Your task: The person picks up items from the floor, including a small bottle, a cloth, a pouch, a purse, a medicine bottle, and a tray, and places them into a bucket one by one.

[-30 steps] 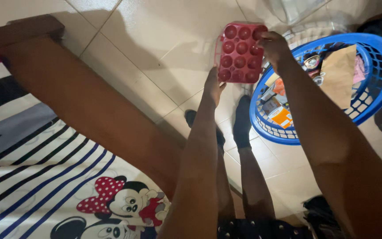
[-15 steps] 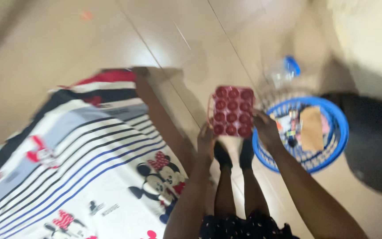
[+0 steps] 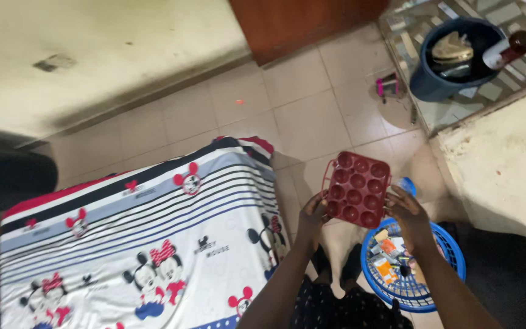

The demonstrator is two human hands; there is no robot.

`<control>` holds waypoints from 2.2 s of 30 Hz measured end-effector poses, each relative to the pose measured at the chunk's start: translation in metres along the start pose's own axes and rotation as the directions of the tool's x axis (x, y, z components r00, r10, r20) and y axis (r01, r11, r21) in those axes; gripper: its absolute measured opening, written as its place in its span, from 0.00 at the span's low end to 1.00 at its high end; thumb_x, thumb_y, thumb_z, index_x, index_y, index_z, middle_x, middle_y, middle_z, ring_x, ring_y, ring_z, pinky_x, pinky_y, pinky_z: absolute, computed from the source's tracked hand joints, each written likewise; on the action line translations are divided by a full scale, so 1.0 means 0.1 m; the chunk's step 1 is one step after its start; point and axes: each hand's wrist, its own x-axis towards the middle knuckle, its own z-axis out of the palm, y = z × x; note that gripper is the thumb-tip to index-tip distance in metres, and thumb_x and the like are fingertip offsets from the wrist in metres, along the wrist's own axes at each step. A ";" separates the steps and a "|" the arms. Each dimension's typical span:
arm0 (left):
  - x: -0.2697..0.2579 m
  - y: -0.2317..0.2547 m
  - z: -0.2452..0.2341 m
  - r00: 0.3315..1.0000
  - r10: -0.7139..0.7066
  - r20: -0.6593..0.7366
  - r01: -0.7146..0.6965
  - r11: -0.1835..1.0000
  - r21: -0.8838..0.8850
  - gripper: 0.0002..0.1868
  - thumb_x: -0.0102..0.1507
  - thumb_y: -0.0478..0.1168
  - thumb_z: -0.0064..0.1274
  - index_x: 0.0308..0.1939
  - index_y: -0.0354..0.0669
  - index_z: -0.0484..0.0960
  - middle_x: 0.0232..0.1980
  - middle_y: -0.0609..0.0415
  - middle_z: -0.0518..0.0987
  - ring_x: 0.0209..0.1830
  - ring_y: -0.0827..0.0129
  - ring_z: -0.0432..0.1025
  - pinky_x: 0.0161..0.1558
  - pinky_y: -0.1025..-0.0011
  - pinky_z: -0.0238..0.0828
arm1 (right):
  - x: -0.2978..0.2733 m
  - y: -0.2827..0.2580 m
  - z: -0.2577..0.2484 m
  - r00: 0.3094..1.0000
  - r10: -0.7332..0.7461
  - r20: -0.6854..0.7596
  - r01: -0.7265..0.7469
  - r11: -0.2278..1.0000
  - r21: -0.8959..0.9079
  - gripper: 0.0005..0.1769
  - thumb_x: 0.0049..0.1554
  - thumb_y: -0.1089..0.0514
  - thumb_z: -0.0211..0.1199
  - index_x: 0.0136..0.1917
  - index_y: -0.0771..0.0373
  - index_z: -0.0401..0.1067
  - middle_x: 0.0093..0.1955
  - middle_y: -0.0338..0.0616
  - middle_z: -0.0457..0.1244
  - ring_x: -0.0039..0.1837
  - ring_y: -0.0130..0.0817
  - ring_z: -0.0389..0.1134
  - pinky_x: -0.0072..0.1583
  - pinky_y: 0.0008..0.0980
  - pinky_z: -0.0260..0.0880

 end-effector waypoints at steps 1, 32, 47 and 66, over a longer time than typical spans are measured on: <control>-0.10 0.14 0.01 1.000 0.018 -0.004 -0.018 1.000 -0.002 0.24 0.71 0.42 0.48 0.69 0.37 0.73 0.60 0.53 0.80 0.55 0.70 0.77 0.57 0.70 0.76 | -0.09 -0.13 0.12 1.000 -0.008 0.017 0.008 1.000 -0.002 0.34 0.59 0.63 0.57 0.78 0.66 0.59 0.71 0.54 0.62 0.64 0.43 0.67 0.66 0.41 0.66; 0.49 2.34 0.78 0.973 0.225 0.041 -0.224 0.974 -0.038 0.24 0.71 0.42 0.49 0.69 0.37 0.70 0.60 0.50 0.79 0.55 0.66 0.77 0.55 0.66 0.76 | 0.65 -2.16 1.33 0.943 -0.228 0.244 0.201 0.971 0.131 0.32 0.62 0.57 0.58 0.74 0.75 0.61 0.68 0.56 0.65 0.67 0.43 0.68 0.67 0.43 0.69; 1.89 2.75 2.17 0.982 0.165 0.094 -0.167 0.986 0.017 0.23 0.70 0.39 0.47 0.68 0.37 0.70 0.58 0.49 0.80 0.54 0.65 0.78 0.59 0.61 0.76 | 1.93 -3.41 0.67 0.962 -0.209 0.175 0.199 0.977 0.074 0.31 0.62 0.53 0.59 0.73 0.72 0.65 0.68 0.53 0.66 0.65 0.39 0.69 0.65 0.40 0.70; 4.66 3.37 3.26 0.917 -0.006 0.400 -0.079 0.977 0.198 0.20 0.70 0.40 0.48 0.66 0.39 0.74 0.58 0.52 0.81 0.52 0.66 0.79 0.56 0.62 0.79 | 3.98 -3.99 0.19 0.950 -0.261 -0.170 0.293 0.935 0.202 0.30 0.60 0.54 0.62 0.71 0.72 0.67 0.63 0.49 0.68 0.61 0.36 0.71 0.60 0.39 0.73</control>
